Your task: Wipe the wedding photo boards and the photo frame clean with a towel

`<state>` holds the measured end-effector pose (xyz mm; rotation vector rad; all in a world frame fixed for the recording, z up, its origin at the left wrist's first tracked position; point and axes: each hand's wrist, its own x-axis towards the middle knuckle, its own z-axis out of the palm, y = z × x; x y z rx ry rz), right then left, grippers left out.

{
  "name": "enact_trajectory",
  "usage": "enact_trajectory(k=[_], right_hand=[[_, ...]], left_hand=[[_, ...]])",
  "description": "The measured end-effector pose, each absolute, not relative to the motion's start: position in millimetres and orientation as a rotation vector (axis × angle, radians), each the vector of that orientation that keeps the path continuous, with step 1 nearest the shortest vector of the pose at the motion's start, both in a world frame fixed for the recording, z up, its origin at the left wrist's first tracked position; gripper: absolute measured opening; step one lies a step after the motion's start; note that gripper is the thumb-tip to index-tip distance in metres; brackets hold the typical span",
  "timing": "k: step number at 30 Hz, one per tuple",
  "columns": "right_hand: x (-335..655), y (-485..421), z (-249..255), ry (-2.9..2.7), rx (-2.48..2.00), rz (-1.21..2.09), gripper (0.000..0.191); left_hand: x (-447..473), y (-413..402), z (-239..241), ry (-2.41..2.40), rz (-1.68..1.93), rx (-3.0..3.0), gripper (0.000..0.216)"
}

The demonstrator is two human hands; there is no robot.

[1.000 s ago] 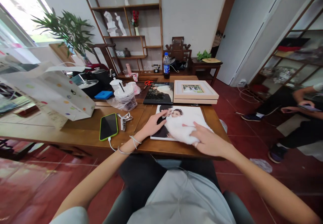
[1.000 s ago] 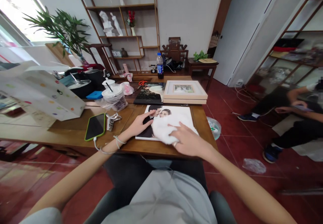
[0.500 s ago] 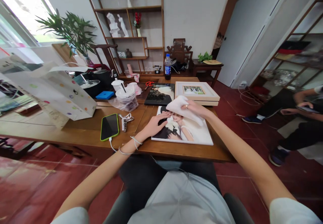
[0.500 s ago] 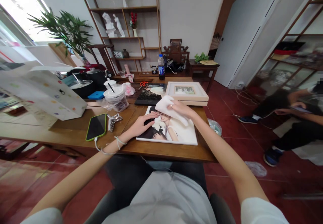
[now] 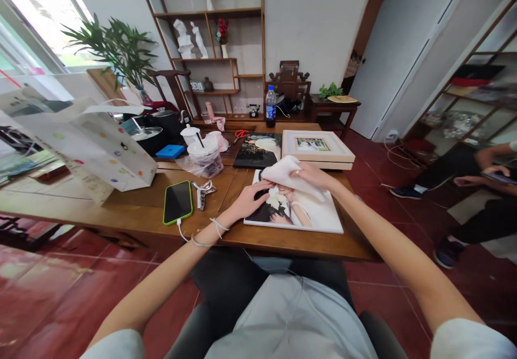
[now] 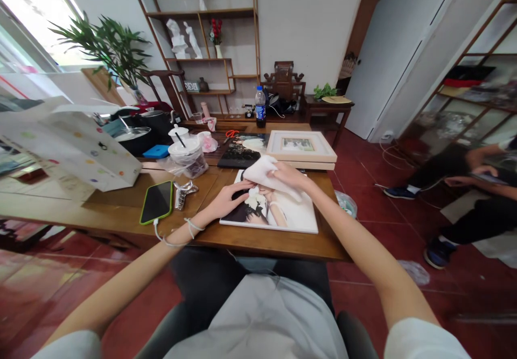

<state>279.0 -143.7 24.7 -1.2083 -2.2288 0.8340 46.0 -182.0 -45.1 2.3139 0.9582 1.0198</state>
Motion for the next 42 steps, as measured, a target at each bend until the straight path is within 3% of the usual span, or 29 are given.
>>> enact_trajectory(k=[7, 12, 16, 21, 35, 42], right_hand=[[363, -164, 9, -2.033, -1.441, 0.777, 0.027], [360, -209, -5, -2.236, -1.527, 0.395, 0.026], [328, -270, -6, -2.531, -1.283, 0.12, 0.03], [304, -311, -3, -2.734, -1.054, 0.089, 0.023], [323, -187, -4, -2.677, -1.332, -0.11, 0.041], [332, -205, -13, -2.644, -1.24, -0.146, 0.037]], left_hand=[[48, -184, -43, 0.944, 1.012, 2.295, 0.034], [48, -184, -42, 0.954, 0.992, 2.309, 0.034], [48, -183, -43, 0.971, 0.985, 2.327, 0.034], [47, -182, -45, 0.988, 0.97, 2.341, 0.036], [47, -181, -45, 0.959, 0.984, 2.354, 0.035], [48, -182, -43, 0.954, 0.996, 2.327, 0.034]])
